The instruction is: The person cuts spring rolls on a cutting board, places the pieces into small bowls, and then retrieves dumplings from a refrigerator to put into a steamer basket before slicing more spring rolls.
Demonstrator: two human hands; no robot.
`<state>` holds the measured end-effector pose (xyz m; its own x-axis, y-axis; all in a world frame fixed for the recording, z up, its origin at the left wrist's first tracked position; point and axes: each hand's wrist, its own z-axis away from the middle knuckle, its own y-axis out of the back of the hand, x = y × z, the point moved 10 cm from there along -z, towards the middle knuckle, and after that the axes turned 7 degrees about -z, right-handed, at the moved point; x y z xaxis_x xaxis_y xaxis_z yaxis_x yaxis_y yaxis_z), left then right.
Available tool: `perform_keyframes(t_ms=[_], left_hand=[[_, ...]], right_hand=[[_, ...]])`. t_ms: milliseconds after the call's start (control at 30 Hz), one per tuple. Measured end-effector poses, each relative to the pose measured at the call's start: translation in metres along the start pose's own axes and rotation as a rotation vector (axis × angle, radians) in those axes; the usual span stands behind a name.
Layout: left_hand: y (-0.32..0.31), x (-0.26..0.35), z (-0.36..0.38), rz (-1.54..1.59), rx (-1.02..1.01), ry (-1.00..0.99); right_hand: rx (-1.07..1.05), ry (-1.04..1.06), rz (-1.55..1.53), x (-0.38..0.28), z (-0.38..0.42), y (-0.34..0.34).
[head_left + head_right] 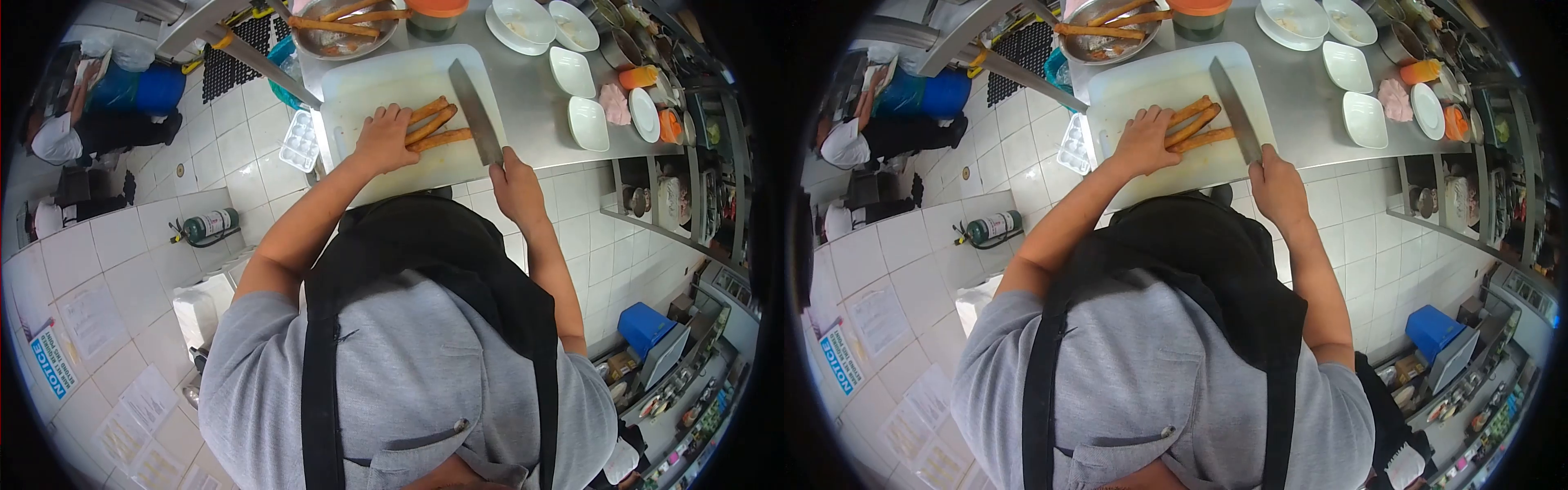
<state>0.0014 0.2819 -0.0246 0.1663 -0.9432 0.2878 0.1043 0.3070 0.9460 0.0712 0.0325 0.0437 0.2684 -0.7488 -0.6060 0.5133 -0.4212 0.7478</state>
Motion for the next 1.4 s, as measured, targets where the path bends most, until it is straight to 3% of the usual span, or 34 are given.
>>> perform_keyframes(t_ms=[67, 100, 167, 500, 667, 967, 1100, 1133, 1167, 1300, 1400], left_hand=[[0.004, -0.002, 0.005, 0.024, 0.039, 0.030], [0.008, -0.004, 0.006, 0.048, 0.080, 0.053], [0.009, -0.004, 0.007, 0.060, 0.086, 0.048], [0.002, -0.006, 0.010, 0.126, 0.124, 0.034], [0.001, -0.009, 0.006, 0.158, 0.140, 0.039], [-0.009, -0.015, 0.007, 0.206, 0.194, 0.025], [-0.003, -0.012, 0.007, 0.197, 0.177, -0.008], [-0.003, -0.013, 0.009, 0.186, 0.172, -0.017], [-0.005, -0.013, 0.014, 0.190, 0.183, -0.029], [0.029, -0.022, 0.042, 0.062, 0.297, 0.000], [0.003, -0.037, 0.040, 0.117, 0.146, 0.039]], right_hand=[[-0.080, 0.107, -0.073, -0.020, 0.009, -0.003], [-0.079, 0.105, -0.072, -0.028, 0.009, 0.001], [-0.280, 0.046, 0.005, -0.036, 0.013, -0.017], [-0.392, 0.057, 0.125, -0.047, 0.002, -0.040], [-0.200, 0.159, 0.046, -0.069, -0.052, -0.094], [-0.343, 0.095, 0.062, -0.047, -0.007, -0.074], [-0.203, 0.058, 0.035, -0.047, -0.068, -0.122], [-0.179, 0.142, -0.001, -0.055, -0.088, -0.125], [-0.151, 0.218, -0.037, -0.062, -0.093, -0.124], [-0.176, 0.193, -0.043, -0.076, -0.079, -0.079], [-0.167, 0.193, 0.012, -0.080, -0.046, -0.053]])
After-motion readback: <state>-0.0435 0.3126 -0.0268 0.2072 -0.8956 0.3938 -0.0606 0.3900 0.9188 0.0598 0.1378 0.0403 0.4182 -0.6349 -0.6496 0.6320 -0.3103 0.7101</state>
